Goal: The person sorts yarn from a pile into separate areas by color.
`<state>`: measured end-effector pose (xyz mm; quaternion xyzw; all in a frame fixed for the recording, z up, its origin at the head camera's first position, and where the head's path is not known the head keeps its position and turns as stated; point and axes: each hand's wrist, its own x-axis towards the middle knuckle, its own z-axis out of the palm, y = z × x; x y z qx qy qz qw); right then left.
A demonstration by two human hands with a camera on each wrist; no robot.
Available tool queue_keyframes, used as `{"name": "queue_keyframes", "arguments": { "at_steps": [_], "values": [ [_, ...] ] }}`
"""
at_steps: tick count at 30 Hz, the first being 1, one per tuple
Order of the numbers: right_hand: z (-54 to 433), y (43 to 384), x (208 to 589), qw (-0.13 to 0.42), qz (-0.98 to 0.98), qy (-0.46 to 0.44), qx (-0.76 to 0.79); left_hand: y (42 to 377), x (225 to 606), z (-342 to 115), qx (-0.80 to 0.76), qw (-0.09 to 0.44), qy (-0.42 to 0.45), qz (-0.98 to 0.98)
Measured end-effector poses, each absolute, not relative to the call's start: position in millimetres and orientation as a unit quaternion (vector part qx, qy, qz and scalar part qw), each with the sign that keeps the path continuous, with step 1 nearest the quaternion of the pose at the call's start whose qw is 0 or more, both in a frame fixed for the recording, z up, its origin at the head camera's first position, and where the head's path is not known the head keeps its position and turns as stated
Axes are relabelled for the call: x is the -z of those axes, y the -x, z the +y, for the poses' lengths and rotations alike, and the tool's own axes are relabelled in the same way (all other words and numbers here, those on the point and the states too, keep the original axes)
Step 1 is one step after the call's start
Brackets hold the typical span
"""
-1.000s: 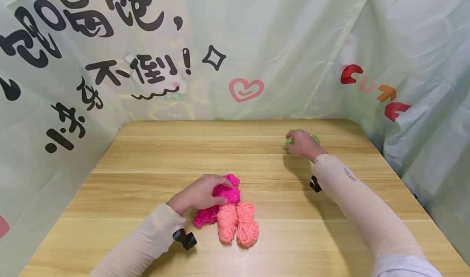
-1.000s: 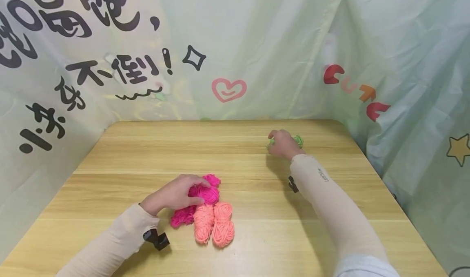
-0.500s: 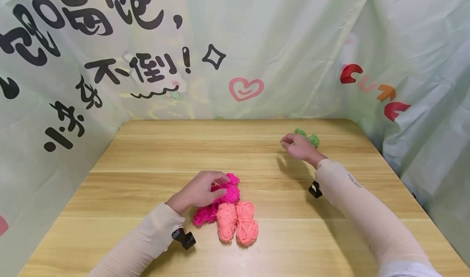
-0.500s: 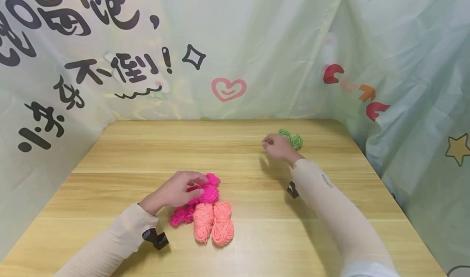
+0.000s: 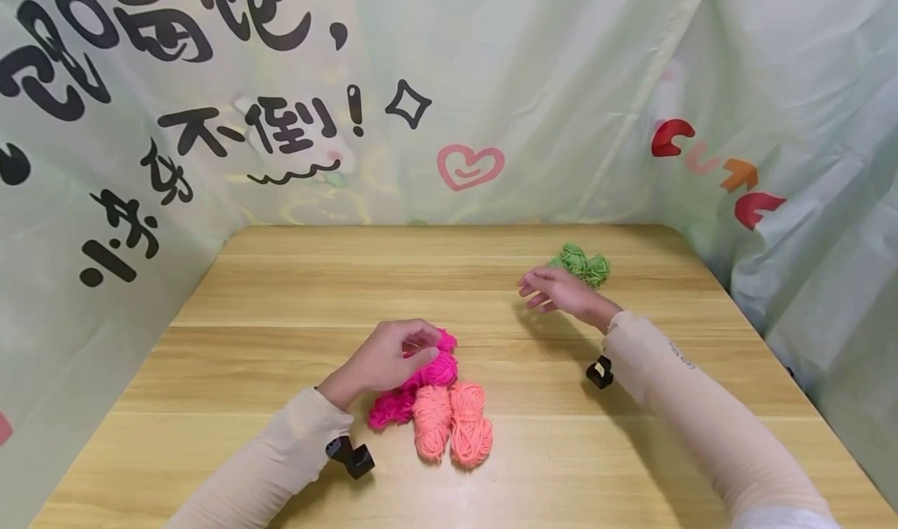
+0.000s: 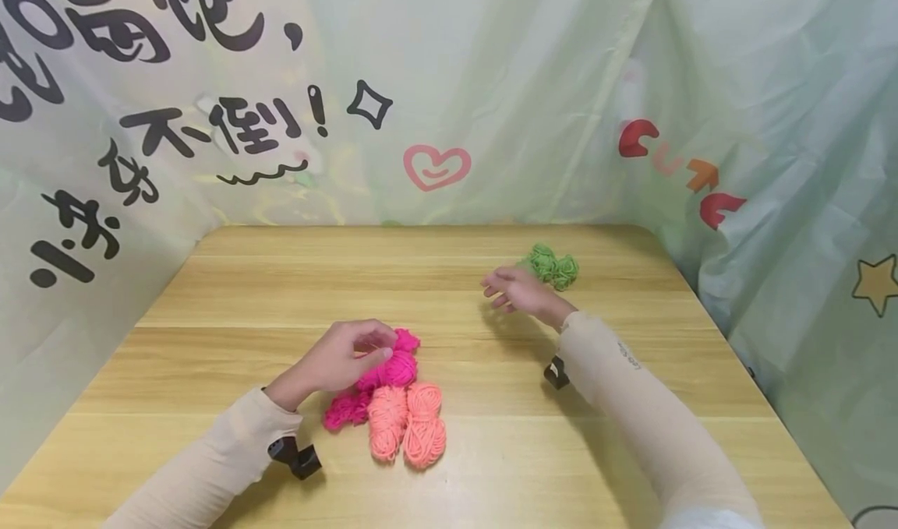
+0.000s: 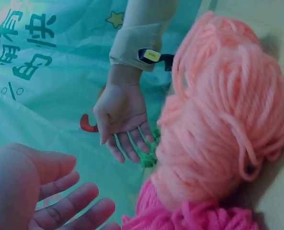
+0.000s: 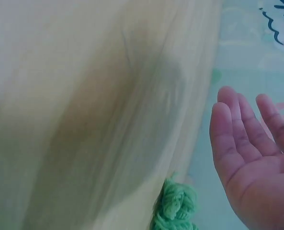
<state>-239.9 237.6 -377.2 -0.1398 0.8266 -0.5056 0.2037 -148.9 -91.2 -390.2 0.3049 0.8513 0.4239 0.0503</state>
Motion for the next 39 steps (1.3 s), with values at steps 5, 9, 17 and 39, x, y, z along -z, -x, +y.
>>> {"name": "queue_keyframes", "arguments": {
  "at_steps": [5,9,17,39],
  "values": [
    [231.6,232.6,381.1,0.206,0.828,0.162,0.495,147.8,389.4,-89.7,-0.503,0.045,-0.28,0.817],
    [226.1,226.5,382.3,0.208,0.833,0.172,0.482,148.0,387.3,-90.5,-0.577,0.084,-0.271,0.766],
    [215.7,214.6,386.0,0.22,0.831,0.198,0.472,151.5,387.6,-96.2,-0.613,0.183,-0.298,0.709],
    [196.4,177.2,397.3,0.202,0.831,0.333,0.398,129.0,387.8,-102.6,-0.322,0.057,-0.398,0.857]
  ]
}}
